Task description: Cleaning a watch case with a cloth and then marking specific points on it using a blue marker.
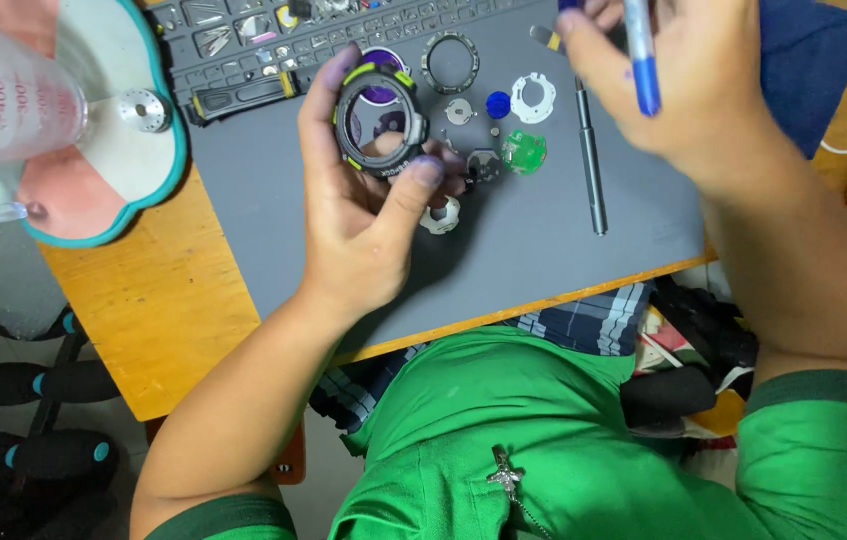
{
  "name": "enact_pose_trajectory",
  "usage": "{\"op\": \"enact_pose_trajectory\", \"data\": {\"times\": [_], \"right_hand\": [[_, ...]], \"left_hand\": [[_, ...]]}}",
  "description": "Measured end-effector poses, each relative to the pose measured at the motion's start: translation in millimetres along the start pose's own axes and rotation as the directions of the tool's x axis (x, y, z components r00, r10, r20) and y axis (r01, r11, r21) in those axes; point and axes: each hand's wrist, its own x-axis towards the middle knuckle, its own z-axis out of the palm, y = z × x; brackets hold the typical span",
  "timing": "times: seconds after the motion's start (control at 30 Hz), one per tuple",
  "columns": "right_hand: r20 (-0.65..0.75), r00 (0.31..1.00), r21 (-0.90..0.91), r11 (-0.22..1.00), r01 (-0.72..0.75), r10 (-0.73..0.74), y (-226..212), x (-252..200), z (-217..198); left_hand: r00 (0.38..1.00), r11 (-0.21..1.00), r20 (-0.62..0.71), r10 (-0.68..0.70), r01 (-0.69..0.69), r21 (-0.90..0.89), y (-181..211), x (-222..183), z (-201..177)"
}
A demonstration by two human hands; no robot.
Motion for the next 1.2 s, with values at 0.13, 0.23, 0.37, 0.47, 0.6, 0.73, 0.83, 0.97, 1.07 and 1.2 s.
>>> {"op": "enact_pose_trajectory", "data": {"times": [0.13, 0.23, 0.37, 0.47, 0.6, 0.73, 0.83, 0.97, 1.07, 1.2], "right_hand": [[0.001, 0.996, 0.33, 0.94, -0.082, 0.086, -63.7, -4.9, 23.4], [-0.051, 0.998, 0.558, 0.83, 0.005, 0.028, -77.9, -12.7, 41.5], [-0.113, 0.994, 0.57, 0.82, 0.051, 0.017, -76.9, -17.0, 50.0], [-0.221, 0.975, 0.458, 0.887, 0.067, 0.04, -73.7, -16.7, 48.7], [-0.401, 0.915, 0.444, 0.881, 0.161, 0.035, -61.6, -18.0, 43.5], [-0.394, 0.916, 0.446, 0.887, 0.119, 0.076, -68.0, -21.1, 44.9], [-0.356, 0.929, 0.371, 0.927, 0.046, 0.096, -71.5, -21.7, 43.3], [-0.197, 0.979, 0.328, 0.945, 0.022, 0.046, -70.2, -18.2, 43.0], [-0.136, 0.991, 0.316, 0.948, 0.038, 0.006, -66.5, -17.8, 44.6], [-0.094, 0.994, 0.32, 0.947, -0.029, 0.063, -70.0, -19.2, 39.5]], "left_hand": [[1.0, 0.999, -0.005, -0.011, 0.011, -0.036, -1.6, 2.1, -6.4], [0.994, 0.996, 0.104, -0.015, 0.025, -0.089, -3.7, 2.2, -9.0], [0.982, 0.981, 0.188, -0.011, 0.047, -0.19, -3.1, 2.8, -10.4], [0.991, 0.971, 0.133, 0.032, 0.001, -0.241, -3.7, 3.1, -10.6], [0.995, 0.965, 0.092, 0.034, -0.009, -0.26, -3.0, 4.1, -10.9], [0.998, 0.965, 0.067, 0.018, 0.0, -0.26, -5.5, 5.5, -11.2], [0.995, 0.971, 0.099, 0.028, -0.003, -0.239, -6.4, 5.2, -10.4], [0.993, 0.973, 0.103, 0.058, -0.033, -0.228, -7.5, 3.5, -9.1], [0.994, 0.978, 0.098, 0.052, -0.031, -0.208, -8.0, 2.9, -8.2], [0.991, 0.978, 0.11, 0.078, -0.055, -0.203, -11.2, 3.1, -6.7]]}}
